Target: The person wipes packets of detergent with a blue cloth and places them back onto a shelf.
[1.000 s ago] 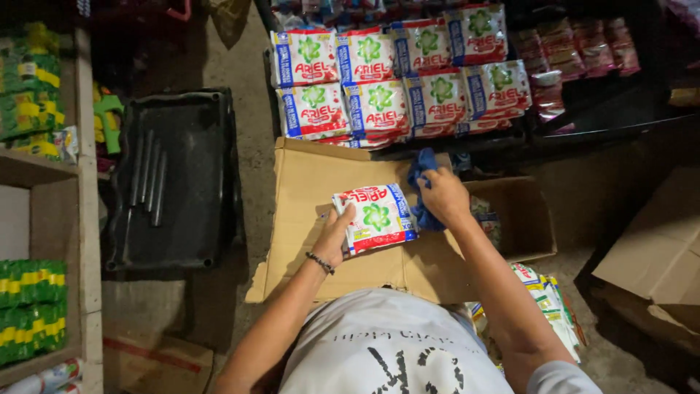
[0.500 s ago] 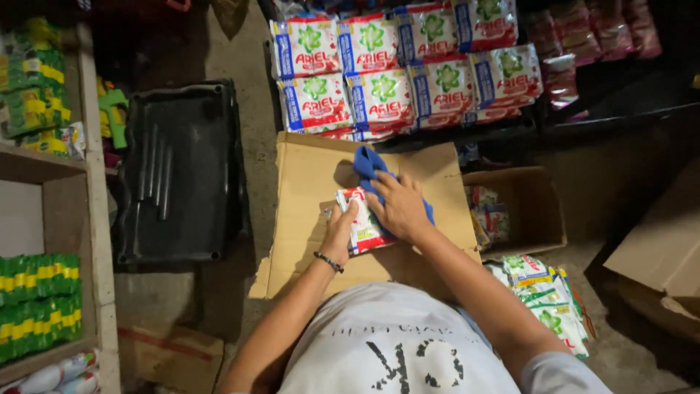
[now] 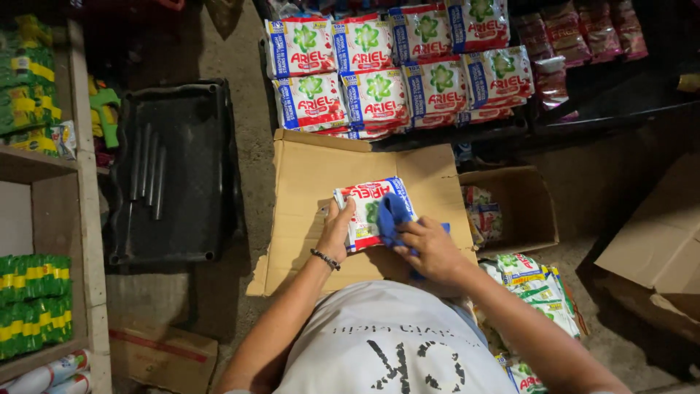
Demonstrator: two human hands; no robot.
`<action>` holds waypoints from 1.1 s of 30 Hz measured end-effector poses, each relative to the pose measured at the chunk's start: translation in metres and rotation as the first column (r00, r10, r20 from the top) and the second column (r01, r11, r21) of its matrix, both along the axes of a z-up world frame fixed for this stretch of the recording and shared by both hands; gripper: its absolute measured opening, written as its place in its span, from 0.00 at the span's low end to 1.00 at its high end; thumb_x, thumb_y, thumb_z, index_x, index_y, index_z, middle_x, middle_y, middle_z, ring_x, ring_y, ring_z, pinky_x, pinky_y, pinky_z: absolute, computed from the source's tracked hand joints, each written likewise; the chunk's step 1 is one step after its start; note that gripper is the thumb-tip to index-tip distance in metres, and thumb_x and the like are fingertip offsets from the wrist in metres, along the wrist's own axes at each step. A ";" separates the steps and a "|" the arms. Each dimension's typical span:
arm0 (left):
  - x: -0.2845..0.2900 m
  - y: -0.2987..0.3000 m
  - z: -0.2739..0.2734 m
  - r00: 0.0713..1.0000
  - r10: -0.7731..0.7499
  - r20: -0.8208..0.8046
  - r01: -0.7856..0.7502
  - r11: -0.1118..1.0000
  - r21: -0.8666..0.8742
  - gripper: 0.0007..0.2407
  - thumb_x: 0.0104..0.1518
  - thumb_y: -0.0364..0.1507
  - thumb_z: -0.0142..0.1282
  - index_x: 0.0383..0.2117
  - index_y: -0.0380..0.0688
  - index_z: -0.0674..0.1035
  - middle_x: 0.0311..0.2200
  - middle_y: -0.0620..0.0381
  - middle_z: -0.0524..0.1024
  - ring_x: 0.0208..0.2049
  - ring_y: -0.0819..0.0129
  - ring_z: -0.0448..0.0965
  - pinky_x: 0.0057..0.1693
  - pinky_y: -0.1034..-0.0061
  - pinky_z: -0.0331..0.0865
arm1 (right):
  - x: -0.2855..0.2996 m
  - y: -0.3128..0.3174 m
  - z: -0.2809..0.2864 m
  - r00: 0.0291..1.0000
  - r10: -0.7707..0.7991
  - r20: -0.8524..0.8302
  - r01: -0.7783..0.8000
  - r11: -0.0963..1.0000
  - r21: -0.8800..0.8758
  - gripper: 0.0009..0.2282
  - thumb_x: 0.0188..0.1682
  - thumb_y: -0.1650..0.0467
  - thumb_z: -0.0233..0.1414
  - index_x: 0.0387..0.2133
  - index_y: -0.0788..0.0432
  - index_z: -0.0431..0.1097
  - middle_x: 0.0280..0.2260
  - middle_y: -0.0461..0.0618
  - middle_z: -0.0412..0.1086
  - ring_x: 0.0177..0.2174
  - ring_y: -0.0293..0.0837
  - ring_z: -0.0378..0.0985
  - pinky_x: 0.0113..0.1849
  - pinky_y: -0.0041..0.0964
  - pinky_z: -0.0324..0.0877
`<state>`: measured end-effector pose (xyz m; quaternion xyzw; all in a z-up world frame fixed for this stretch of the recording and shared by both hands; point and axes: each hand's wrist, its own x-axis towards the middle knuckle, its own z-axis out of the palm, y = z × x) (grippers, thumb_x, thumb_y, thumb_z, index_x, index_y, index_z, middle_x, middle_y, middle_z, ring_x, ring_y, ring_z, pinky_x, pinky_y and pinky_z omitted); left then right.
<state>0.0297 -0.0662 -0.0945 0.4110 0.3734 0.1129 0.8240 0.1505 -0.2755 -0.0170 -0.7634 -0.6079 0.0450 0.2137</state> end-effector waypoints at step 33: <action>-0.017 0.009 0.010 0.951 -0.135 0.279 0.182 0.972 -0.148 0.49 0.36 0.06 0.65 0.70 0.55 0.56 0.61 0.44 0.70 0.59 0.48 0.71 0.59 0.57 0.73 | 0.046 0.138 -0.052 0.882 -0.468 0.062 0.471 0.881 -0.053 0.19 0.58 0.52 0.46 0.33 0.48 0.79 0.41 0.46 0.77 0.42 0.56 0.78 0.42 0.51 0.75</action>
